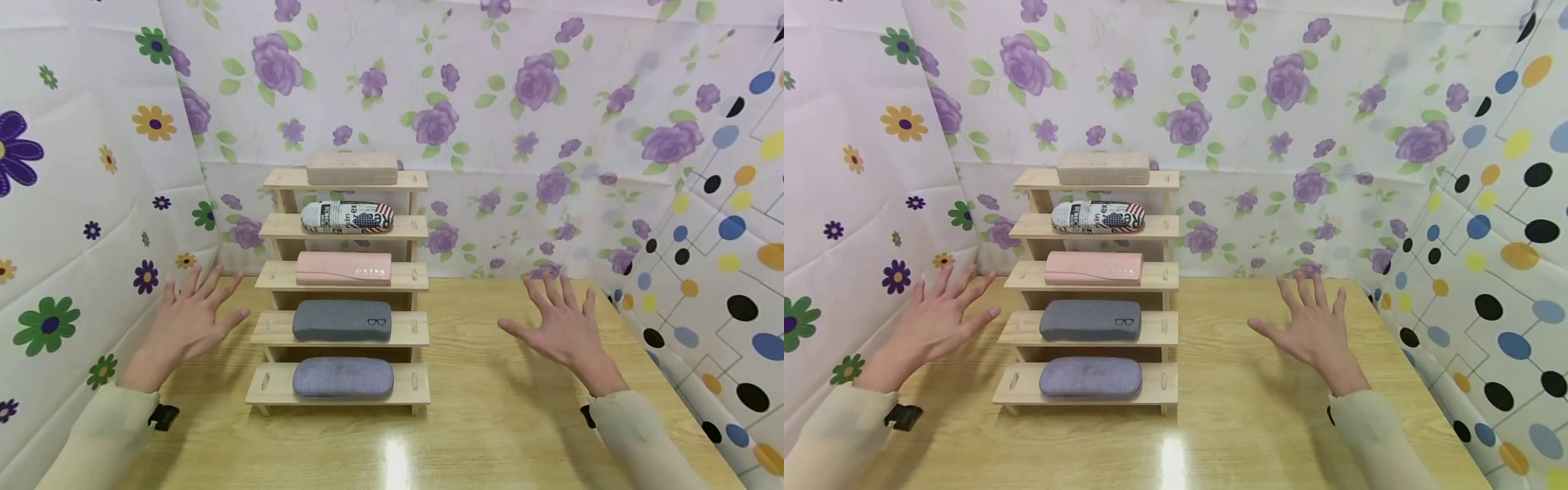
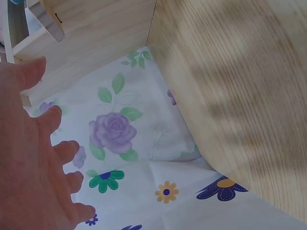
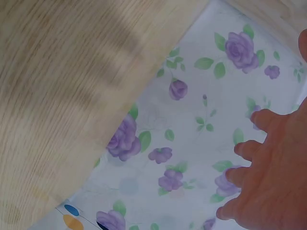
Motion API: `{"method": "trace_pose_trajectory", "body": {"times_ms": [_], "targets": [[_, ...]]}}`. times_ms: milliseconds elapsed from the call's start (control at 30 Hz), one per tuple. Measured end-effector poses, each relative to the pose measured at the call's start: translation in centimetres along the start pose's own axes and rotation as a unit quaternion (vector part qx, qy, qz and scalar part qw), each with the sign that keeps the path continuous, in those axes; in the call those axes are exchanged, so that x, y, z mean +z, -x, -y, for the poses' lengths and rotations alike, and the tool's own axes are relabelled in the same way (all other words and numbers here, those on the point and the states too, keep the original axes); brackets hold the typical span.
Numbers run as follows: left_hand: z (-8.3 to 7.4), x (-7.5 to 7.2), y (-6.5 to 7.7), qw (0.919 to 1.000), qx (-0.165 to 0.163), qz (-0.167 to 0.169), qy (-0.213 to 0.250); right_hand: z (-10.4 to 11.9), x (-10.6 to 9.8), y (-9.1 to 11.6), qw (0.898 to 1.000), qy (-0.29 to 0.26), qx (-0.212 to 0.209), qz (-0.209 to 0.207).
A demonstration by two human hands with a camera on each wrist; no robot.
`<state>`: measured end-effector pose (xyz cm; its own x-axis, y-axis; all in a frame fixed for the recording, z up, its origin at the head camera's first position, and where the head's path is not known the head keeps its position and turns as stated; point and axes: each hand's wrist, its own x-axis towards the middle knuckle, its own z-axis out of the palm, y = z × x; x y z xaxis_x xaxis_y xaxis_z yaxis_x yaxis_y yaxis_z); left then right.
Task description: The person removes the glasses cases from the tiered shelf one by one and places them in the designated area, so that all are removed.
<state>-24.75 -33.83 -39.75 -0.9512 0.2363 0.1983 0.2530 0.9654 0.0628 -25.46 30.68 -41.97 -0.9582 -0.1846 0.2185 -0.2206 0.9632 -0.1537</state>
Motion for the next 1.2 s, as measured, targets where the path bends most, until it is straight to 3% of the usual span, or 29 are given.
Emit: {"method": "trace_pose_trajectory", "body": {"times_ms": [300,733,967,1200], "targets": [[-0.6,-0.1,0.8,0.9998,0.000,-0.015,0.009,0.6,0.3,1.1,1.000,-0.008,-0.010,-0.015],[-1.7,0.0,1.7,0.9980,0.030,-0.053,0.015,2.0,0.7,2.8,0.999,-0.018,-0.029,-0.041],[-2.6,0.0,1.9,0.9944,0.048,-0.064,0.070,3.8,1.0,3.3,0.997,-0.034,-0.049,-0.056],[-3.2,0.2,1.6,0.9879,0.073,-0.065,0.120,6.3,0.9,3.8,0.987,-0.073,-0.097,-0.104]]}}
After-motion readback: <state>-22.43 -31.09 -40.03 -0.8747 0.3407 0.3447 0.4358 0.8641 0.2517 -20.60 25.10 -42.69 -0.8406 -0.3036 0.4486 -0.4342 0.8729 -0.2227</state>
